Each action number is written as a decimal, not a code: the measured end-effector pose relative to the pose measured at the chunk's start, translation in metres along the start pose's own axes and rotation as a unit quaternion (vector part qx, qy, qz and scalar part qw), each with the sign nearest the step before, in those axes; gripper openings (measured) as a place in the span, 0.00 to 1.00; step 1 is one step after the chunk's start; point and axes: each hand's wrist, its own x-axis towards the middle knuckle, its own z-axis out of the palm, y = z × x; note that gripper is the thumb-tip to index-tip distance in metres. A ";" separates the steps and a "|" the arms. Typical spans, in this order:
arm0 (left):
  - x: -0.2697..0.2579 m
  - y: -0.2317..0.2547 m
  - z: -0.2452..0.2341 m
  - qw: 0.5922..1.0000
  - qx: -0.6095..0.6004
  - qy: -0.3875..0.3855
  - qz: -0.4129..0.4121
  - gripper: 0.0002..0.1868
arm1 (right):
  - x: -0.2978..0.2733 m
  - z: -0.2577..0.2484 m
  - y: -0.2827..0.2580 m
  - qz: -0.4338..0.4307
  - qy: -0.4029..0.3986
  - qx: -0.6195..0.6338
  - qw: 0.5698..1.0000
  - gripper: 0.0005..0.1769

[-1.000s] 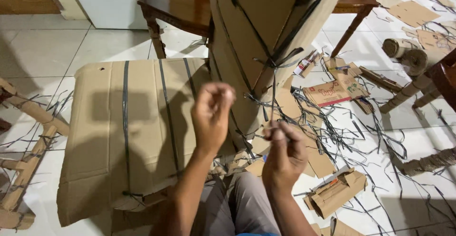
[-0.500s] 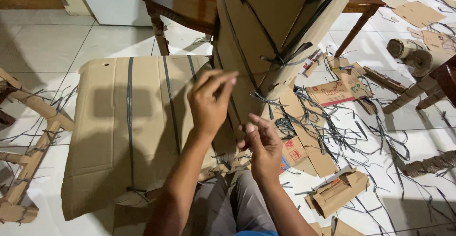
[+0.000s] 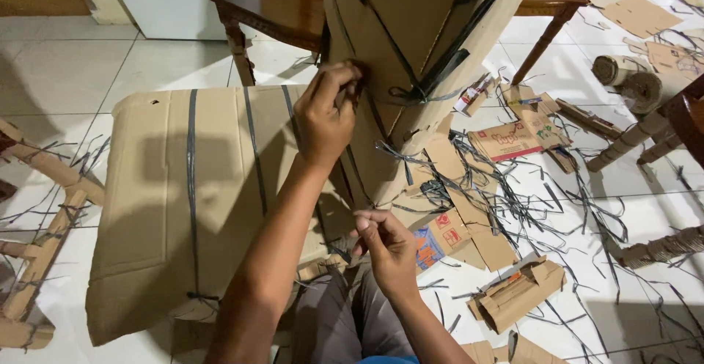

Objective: Wrapping wooden furniture legs with cardboard and securing them with plastic straps

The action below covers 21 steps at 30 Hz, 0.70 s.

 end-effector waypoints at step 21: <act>-0.017 -0.024 0.008 0.980 0.157 0.022 0.121 0.18 | -0.010 0.003 0.015 0.020 -0.035 0.009 0.999 0.11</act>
